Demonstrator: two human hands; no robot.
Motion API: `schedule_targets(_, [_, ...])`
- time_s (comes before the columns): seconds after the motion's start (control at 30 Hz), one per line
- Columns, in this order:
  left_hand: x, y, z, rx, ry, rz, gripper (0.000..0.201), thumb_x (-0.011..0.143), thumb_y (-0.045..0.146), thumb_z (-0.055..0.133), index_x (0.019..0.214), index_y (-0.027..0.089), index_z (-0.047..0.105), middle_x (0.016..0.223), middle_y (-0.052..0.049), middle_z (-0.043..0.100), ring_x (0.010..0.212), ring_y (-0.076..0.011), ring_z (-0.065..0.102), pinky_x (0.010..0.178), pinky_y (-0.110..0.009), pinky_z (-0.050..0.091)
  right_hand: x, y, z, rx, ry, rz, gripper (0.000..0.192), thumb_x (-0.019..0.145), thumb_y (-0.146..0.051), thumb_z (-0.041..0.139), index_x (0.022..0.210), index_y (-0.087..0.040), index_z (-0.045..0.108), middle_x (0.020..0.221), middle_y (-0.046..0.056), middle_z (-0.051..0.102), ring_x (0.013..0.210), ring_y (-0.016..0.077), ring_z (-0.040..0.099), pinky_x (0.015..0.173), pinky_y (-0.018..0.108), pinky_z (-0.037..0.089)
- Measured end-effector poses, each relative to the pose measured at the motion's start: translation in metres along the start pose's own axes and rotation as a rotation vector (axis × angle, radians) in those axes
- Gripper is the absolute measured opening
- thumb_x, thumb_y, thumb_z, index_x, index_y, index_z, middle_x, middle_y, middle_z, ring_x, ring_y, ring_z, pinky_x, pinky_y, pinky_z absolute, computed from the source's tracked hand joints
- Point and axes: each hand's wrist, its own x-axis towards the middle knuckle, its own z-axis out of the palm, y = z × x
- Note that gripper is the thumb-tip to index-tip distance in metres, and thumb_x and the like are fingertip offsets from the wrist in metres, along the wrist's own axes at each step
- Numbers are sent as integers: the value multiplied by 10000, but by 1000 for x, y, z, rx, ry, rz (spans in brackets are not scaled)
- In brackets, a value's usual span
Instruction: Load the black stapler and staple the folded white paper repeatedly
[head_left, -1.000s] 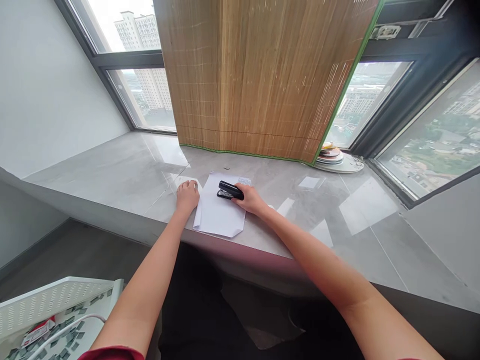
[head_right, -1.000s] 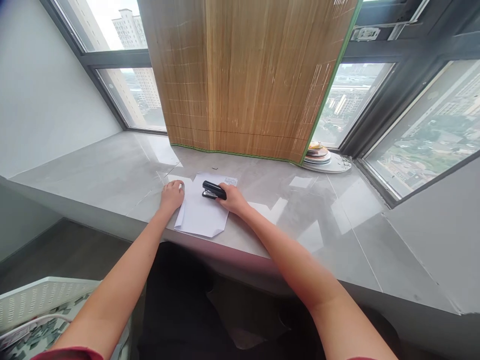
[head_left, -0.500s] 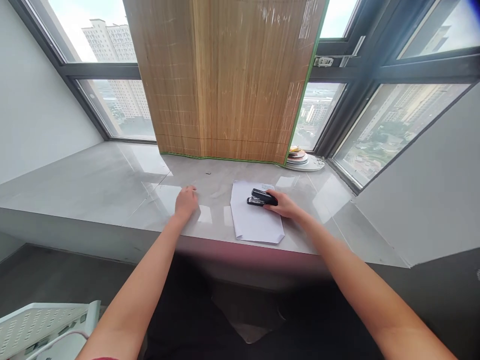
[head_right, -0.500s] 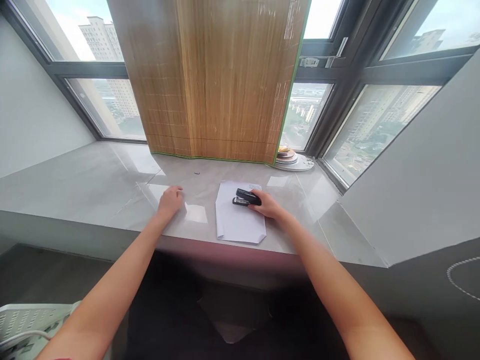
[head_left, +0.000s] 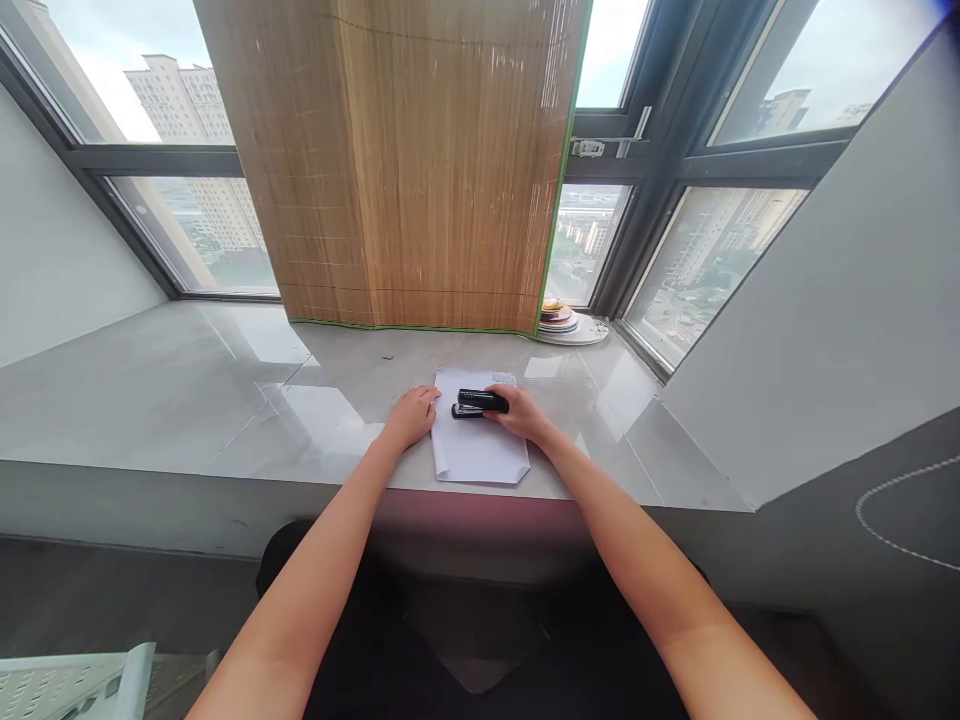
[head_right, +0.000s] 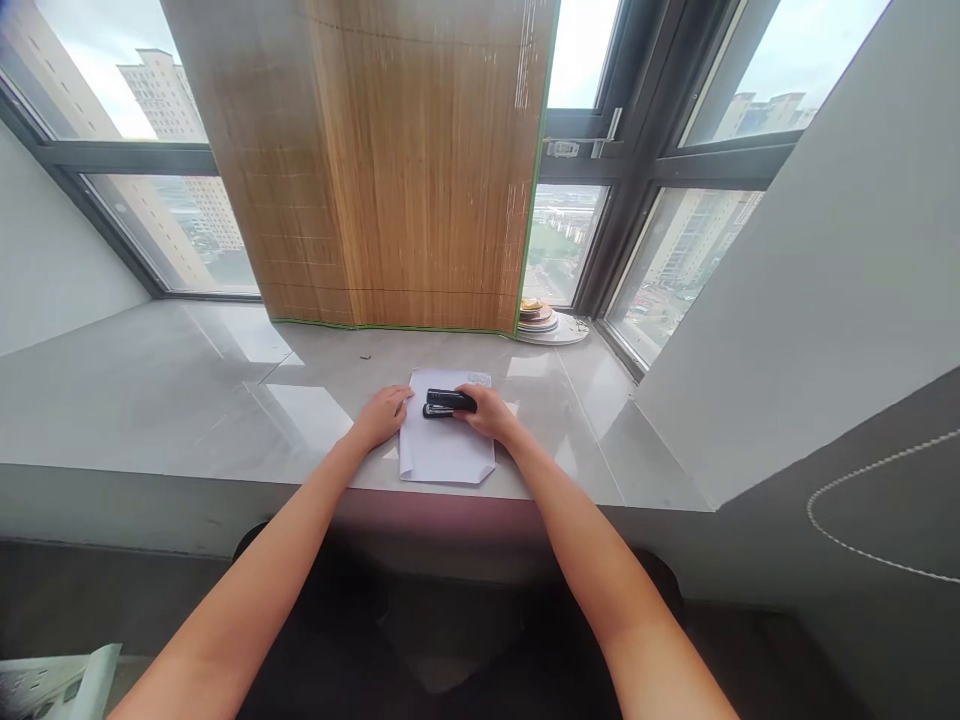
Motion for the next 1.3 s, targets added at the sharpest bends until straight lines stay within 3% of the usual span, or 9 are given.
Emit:
schedule_targets(0.23, [4, 5, -5, -70, 25, -23, 399, 965, 108, 515, 1271, 189, 758, 1352, -135, 726, 1281, -300, 679, 1179, -462, 517, -1, -1, -4, 49, 97, -24, 494, 861, -407, 820, 1321, -256, 725, 1184, 85, 772, 1061, 280, 690, 951, 421, 550])
schedule_targets(0.33, [10, 11, -7, -292, 179, -100, 409, 947, 79, 483, 1222, 187, 766, 1373, -127, 740, 1322, -279, 678, 1206, -447, 508, -5, -5, -16, 56, 302, 4, 314, 1012, -464, 606, 1060, -232, 813, 966, 68, 735, 917, 242, 671, 897, 385, 529])
schedule_targets(0.4, [15, 17, -5, -460, 274, -173, 424, 938, 70, 471, 1222, 185, 764, 1350, -122, 764, 1320, -275, 694, 1208, -448, 511, -7, -6, -22, 34, 372, 81, 470, 1052, -443, 481, 780, -223, 795, 762, 44, 640, 735, 202, 619, 798, 356, 503])
schedule_targets(0.6, [20, 24, 9, -706, 220, -233, 404, 862, 64, 525, 1146, 203, 776, 1290, -90, 793, 1300, -266, 709, 1232, -459, 496, -11, -8, -27, -12, 363, 134, 522, 998, -435, 467, 631, -220, 769, 647, 28, 555, 641, 166, 558, 701, 311, 451])
schedule_targets(0.77, [21, 15, 13, -889, 235, -381, 263, 946, 220, 535, 1066, 189, 766, 1223, -119, 793, 1215, -273, 731, 1161, -452, 538, -12, -11, -22, -51, 363, 81, 556, 976, -445, 476, 462, -240, 427, 594, 4, 356, 572, 143, 381, 622, 320, 344])
schedule_targets(0.87, [22, 14, 15, -939, 254, -411, 309, 994, 301, 481, 1073, 173, 750, 1244, -144, 779, 1172, -257, 750, 1103, -423, 572, -12, -10, -20, -54, 350, 57, 563, 976, -438, 475, 495, -245, 257, 602, 0, 309, 576, 142, 340, 620, 330, 325])
schedule_targets(1.03, [23, 16, 14, -1006, 279, -433, 295, 989, 302, 481, 1041, 165, 737, 1220, -155, 780, 1147, -239, 754, 1094, -401, 580, -12, -9, -18, -64, 323, 47, 579, 1003, -488, 495, 527, -245, 272, 606, 9, 354, 612, 160, 396, 655, 328, 391])
schedule_targets(1.17, [21, 19, 10, -1060, 299, -431, 269, 980, 296, 506, 1030, 166, 737, 1220, -152, 780, 1163, -244, 754, 1102, -408, 579, -13, -14, -20, -40, 357, 68, 522, 1020, -542, 509, 590, -245, 506, 665, 26, 516, 651, 176, 498, 696, 334, 460])
schedule_targets(1.3, [17, 24, 5, -1147, 342, -399, 252, 964, 305, 571, 1052, 163, 761, 1233, -153, 781, 1214, -267, 740, 1137, -432, 561, -5, -18, -19, 118, 245, 115, 401, 887, -573, 737, 1091, -230, 770, 1123, 99, 781, 949, 239, 703, 863, 377, 575])
